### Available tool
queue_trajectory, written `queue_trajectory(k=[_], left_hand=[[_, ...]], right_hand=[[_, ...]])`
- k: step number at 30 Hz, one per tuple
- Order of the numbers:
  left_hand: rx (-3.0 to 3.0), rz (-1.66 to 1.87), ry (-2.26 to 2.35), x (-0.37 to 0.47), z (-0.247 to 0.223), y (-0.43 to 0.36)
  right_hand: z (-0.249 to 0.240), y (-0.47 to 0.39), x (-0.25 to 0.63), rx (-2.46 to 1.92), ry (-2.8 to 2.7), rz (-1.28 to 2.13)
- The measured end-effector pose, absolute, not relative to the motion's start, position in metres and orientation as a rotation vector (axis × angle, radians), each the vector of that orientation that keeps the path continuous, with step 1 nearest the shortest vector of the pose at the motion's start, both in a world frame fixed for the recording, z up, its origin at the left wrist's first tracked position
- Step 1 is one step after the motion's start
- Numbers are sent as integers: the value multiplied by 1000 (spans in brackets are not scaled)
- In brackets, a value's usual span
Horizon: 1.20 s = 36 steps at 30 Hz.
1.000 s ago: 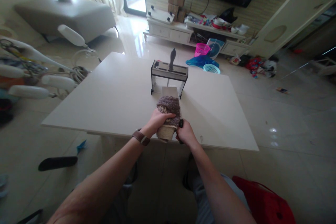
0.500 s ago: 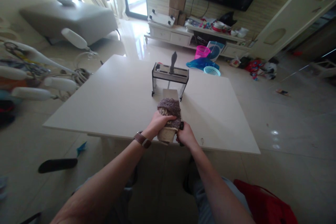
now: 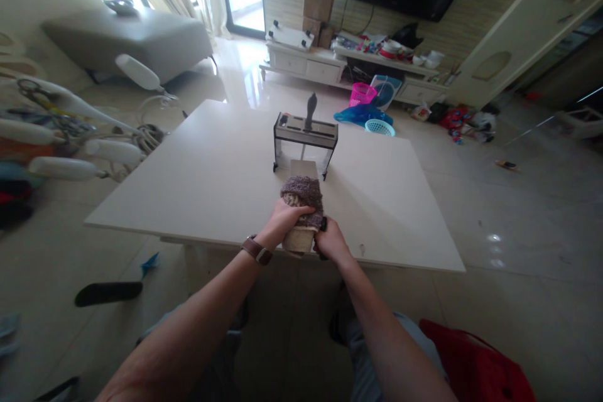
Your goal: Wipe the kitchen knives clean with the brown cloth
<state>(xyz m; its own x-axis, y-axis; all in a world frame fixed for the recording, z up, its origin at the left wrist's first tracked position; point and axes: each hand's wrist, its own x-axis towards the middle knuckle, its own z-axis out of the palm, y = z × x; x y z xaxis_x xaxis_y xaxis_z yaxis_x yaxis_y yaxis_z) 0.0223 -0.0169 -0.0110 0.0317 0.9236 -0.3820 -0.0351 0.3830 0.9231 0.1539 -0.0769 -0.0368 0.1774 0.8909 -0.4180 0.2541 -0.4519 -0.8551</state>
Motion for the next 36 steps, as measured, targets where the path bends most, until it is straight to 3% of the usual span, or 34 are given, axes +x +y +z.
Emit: queue_trajectory(k=[36], left_hand=[[919,918,1297,31,-11,-12]], right_hand=[[-42,-72,159,-1837,-1019,1292]])
